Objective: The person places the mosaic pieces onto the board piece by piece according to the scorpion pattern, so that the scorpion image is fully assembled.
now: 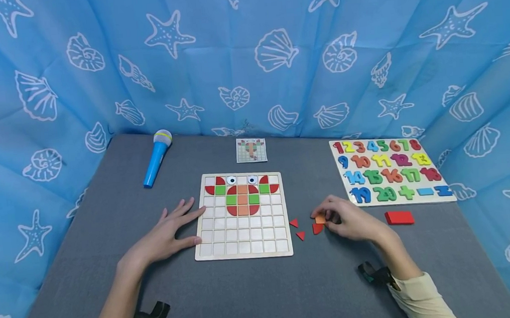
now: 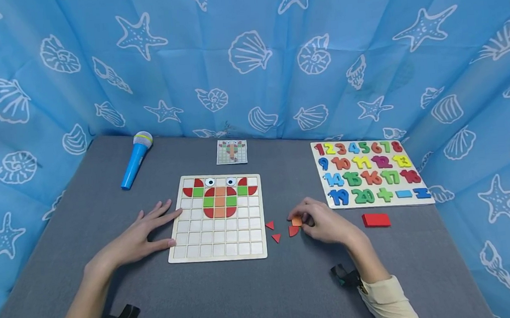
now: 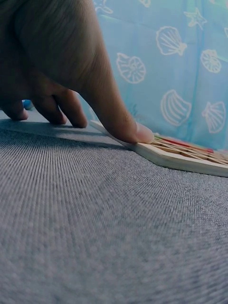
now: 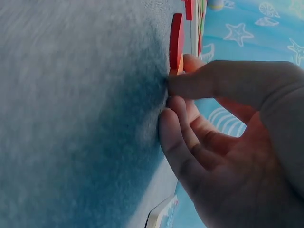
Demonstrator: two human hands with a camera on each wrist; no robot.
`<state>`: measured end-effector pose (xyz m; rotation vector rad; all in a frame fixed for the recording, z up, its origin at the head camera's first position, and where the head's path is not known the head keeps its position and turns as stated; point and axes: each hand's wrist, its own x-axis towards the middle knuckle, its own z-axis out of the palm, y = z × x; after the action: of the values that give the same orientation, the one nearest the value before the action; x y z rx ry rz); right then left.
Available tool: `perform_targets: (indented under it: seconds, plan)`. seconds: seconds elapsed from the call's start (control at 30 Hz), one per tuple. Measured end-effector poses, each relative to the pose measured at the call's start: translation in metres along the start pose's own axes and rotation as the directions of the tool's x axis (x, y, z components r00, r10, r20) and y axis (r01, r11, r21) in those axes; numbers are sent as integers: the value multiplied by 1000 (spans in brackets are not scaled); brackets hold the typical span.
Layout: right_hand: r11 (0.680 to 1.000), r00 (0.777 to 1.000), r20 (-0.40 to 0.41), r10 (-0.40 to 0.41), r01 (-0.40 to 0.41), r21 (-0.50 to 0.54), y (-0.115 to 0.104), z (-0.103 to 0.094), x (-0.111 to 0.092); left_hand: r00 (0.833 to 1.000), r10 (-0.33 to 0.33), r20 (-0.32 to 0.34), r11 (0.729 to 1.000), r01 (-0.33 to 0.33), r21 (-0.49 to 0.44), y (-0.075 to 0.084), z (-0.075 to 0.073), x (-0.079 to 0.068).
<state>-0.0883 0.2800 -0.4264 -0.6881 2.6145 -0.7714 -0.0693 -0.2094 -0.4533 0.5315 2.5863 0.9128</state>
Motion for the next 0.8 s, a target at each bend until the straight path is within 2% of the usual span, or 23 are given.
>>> perform_targets:
  seconds: [0.13, 0.5, 0.8]
  plan:
    - [1000, 1000, -4, 7, -7, -3, 3, -4, -2, 1000, 1, -3, 1000, -1, 5, 0, 0, 0]
    - [995, 993, -54, 102, -100, 25, 10, -6, -5, 1000, 3, -1, 1000, -3, -1, 0, 0, 0]
    - [998, 992, -113, 64, -61, 26, 6, -4, -7, 1000, 2, 0, 1000, -2, -4, 0, 0, 0]
